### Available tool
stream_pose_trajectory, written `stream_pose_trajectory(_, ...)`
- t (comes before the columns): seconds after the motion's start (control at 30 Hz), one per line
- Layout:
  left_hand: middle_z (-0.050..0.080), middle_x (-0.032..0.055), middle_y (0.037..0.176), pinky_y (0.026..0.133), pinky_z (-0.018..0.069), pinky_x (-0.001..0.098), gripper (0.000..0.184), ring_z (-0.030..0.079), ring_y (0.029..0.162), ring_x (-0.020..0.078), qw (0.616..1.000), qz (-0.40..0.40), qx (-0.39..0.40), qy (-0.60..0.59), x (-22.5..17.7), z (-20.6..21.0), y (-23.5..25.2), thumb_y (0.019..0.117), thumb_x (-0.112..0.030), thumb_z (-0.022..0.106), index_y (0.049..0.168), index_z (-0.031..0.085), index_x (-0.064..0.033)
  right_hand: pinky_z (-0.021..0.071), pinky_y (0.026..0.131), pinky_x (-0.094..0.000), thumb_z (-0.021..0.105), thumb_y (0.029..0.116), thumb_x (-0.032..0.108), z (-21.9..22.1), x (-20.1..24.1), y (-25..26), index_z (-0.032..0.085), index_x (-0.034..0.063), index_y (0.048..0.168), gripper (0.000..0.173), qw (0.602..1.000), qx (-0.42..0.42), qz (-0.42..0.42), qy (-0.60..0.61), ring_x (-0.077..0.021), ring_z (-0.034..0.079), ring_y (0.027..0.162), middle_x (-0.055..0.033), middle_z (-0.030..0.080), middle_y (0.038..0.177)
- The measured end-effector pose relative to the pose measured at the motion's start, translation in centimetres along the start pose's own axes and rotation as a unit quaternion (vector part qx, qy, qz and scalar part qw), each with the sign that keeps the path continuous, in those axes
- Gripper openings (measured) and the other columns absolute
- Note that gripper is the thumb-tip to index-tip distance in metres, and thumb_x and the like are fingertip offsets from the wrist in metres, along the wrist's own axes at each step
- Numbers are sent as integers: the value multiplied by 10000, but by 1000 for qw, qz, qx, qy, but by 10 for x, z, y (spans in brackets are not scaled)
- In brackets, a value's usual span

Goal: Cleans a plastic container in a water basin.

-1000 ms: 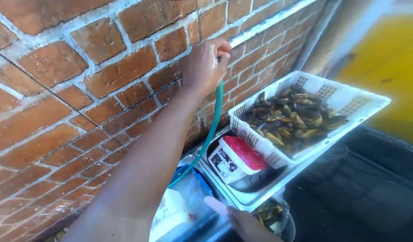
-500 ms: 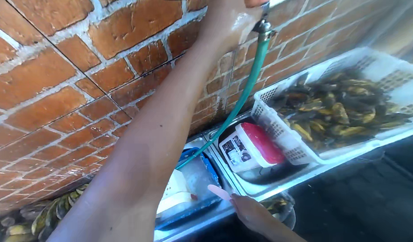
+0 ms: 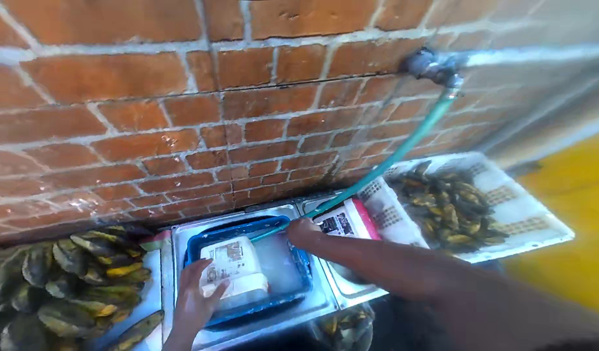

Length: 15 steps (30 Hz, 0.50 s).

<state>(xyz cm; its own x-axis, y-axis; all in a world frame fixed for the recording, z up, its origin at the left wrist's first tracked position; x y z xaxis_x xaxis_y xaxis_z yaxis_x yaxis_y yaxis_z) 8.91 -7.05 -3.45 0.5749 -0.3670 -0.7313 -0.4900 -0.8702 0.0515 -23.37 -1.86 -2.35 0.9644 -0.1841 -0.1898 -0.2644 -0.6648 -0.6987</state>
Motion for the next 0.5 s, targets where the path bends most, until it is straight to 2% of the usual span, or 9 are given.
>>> stream_pose_trajectory(0.03, 544, 114, 1485, 1156, 409, 533, 775, 456, 1416, 324, 1000, 4, -22, 0, 14, 4, -16, 781, -616, 798, 1396, 628, -176, 506, 945, -662, 516, 1023, 50, -5, 8, 13, 693, -56, 1162, 249, 1000, 2, 2, -16, -467, 628, 1179, -274, 661, 1247)
stream_pose_trajectory(0.07, 548, 130, 1471, 1141, 418, 541, 797, 466, 1397, 346, 999, 11, -44, -4, 23, 10, -26, 755, -646, 806, 1386, 638, -189, 499, 960, -657, 508, 1029, 64, -9, 10, 23, 689, -70, 1161, 261, 1000, 5, 15, -24, -469, 624, 1193, -283, 659, 1255)
stream_pose_trajectory(0.17, 620, 99, 1319, 1049, 501, 485, 679, 557, 1268, 296, 996, 16, -93, -11, 43, 25, -44, 762, -669, 787, 1282, 689, -245, 474, 996, -655, 492, 1044, 83, -12, 23, 46, 655, -99, 1216, 299, 996, 42, 62, -51, -481, 582, 1253, -307, 611, 1326)
stream_pose_trajectory(0.27, 657, 98, 1170, 989, 511, 473, 588, 595, 1152, 296, 987, 46, -153, -22, 56, 34, -47, 820, -680, 719, 1154, 735, -196, 500, 972, -650, 475, 1072, 190, -7, 29, 59, 667, -74, 1216, 358, 990, 29, 137, -28, -460, 609, 1239, -289, 631, 1317)
stream_pose_trajectory(0.33, 672, 123, 1107, 955, 529, 489, 659, 617, 1101, 317, 983, 45, -175, -39, 66, 37, -49, 801, -719, 714, 1101, 743, -133, 486, 999, -651, 472, 1093, 306, -3, 37, 53, 679, -48, 1231, 432, 982, 32, 184, 15, -448, 597, 1266, -273, 633, 1333)
stream_pose_trajectory(0.4, 676, 128, 1077, 937, 541, 485, 718, 628, 1071, 312, 981, 35, -178, -62, 77, 43, -52, 779, -755, 709, 1071, 736, -99, 481, 1011, -651, 499, 1060, 193, 10, 43, 48, 672, -42, 1247, 346, 981, 53, 187, 0, -444, 589, 1277, -262, 630, 1344)
stream_pose_trajectory(0.5, 681, 109, 1049, 931, 545, 464, 734, 638, 1045, 288, 978, 34, -192, -78, 85, 50, -53, 776, -775, 695, 1040, 725, -92, 494, 996, -661, 561, 1023, 148, 20, 37, 52, 664, -42, 1259, 320, 979, 89, 146, -107, -456, 597, 1258, -262, 633, 1331)
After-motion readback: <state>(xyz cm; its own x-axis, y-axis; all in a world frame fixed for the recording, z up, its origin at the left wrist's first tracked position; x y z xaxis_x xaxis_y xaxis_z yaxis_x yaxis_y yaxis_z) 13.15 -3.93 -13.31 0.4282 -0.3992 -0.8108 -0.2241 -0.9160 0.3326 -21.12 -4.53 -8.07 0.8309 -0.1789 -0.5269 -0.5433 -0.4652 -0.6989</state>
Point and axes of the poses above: each hand's wrist, its own y-axis towards the middle knuckle, its own z-axis out of the palm, x = y × z, the point moved 7 cm from there along y, towards the middle knuckle
